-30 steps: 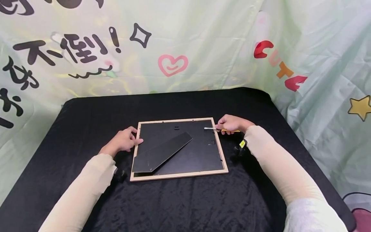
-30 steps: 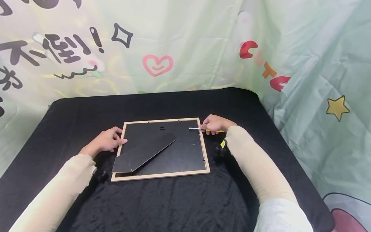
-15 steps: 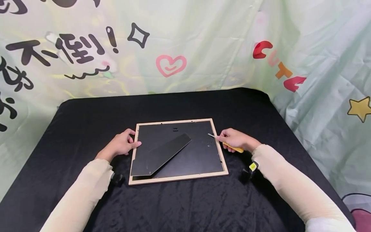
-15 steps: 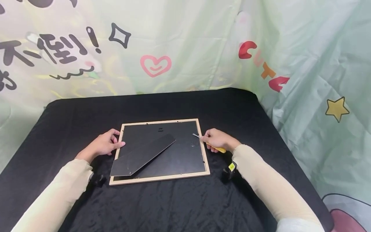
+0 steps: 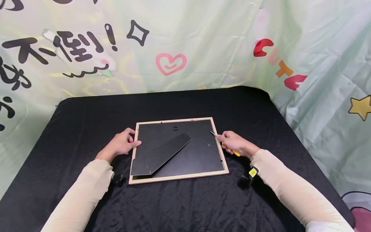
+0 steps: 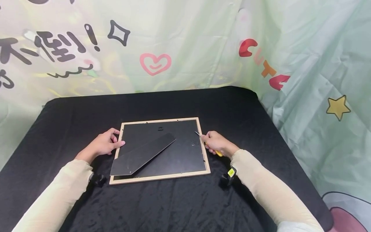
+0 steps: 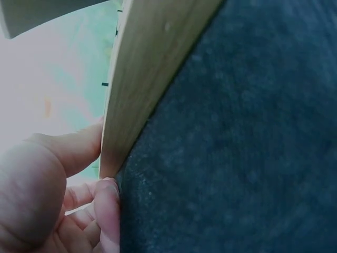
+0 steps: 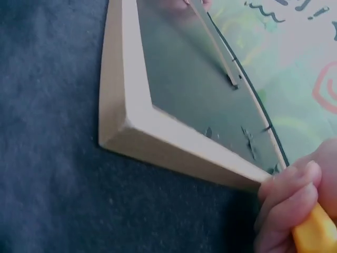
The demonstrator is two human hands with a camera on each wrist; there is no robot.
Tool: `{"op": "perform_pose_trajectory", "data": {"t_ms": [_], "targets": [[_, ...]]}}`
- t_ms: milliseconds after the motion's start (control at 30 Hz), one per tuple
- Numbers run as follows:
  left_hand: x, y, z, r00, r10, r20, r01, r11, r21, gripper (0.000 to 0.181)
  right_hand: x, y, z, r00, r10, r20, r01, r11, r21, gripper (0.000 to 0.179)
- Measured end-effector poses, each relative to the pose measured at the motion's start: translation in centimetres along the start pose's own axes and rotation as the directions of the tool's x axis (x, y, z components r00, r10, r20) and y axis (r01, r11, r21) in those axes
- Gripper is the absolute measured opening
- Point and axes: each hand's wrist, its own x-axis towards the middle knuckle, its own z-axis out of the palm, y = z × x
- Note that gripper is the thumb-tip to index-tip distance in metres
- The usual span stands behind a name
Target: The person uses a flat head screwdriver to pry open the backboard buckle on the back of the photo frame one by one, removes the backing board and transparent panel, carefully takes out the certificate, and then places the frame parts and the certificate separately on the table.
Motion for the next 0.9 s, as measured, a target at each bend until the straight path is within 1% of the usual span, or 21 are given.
{"op": "perform_pose_trajectory", "data": {"t_ms": [167,367,433,500,533,567,633,700,733,767,900], "targets": [[-0.1,0.1,0.4,1.000,0.005,-0.008,-0.005,1.000,0.006,0.051,-0.8,-0.1,0.5,0.998,0.035,-0.045,-0.036,0.999,-0.017,0.028],[-0.1,-0.2,0.3,1.000,0.002,-0.024,-0.001,1.000,0.018,0.050,-1.0,-0.1,1.2,0.994,0.052,-0.092,-0.051,0.999,0.016,0.032],[-0.1,-0.2,0.3,1.000,0.003,-0.018,-0.002,1.000,0.021,0.051,-0.8,0.0,1.4,0.993,0.043,-0.112,-0.045,0.999,-0.019,0.033],[0.0,-0.2,0.3,1.000,-0.002,-0.017,0.003,1.000,0.028,0.051,-0.7,0.1,1.7,0.990,0.002,-0.142,-0.018,0.994,-0.111,0.033],[0.0,-0.2,0.2,1.000,-0.002,-0.015,0.002,0.999,0.033,0.051,-0.6,0.2,1.8,0.987,-0.026,-0.161,-0.003,0.984,-0.177,0.033],[0.0,-0.2,0.2,1.000,-0.002,-0.015,0.003,0.999,0.035,0.050,-0.5,0.2,2.0,0.982,-0.059,-0.179,0.012,0.968,-0.250,0.033],[0.0,-0.2,0.2,1.000,0.001,-0.013,0.000,0.999,0.042,0.049,-0.4,0.3,2.4,0.969,-0.120,-0.216,0.030,0.925,-0.379,0.030],[0.0,-0.1,0.2,1.000,0.012,-0.010,-0.012,0.999,0.046,0.048,-0.4,0.3,2.7,0.955,-0.166,-0.247,0.033,0.885,-0.465,0.029],[0.0,-0.1,0.2,1.000,0.016,-0.008,-0.016,0.999,0.048,0.047,-0.4,0.3,2.8,0.949,-0.185,-0.257,0.035,0.867,-0.496,0.028],[0.0,-0.1,0.2,1.000,0.019,-0.009,-0.019,0.999,0.048,0.046,-0.4,0.3,2.9,0.943,-0.202,-0.264,0.040,0.857,-0.514,0.028],[0.0,0.0,0.3,0.999,0.030,-0.010,-0.030,0.999,0.046,0.045,-0.5,0.1,3.0,0.929,-0.241,-0.282,0.045,0.828,-0.558,0.029]]}}
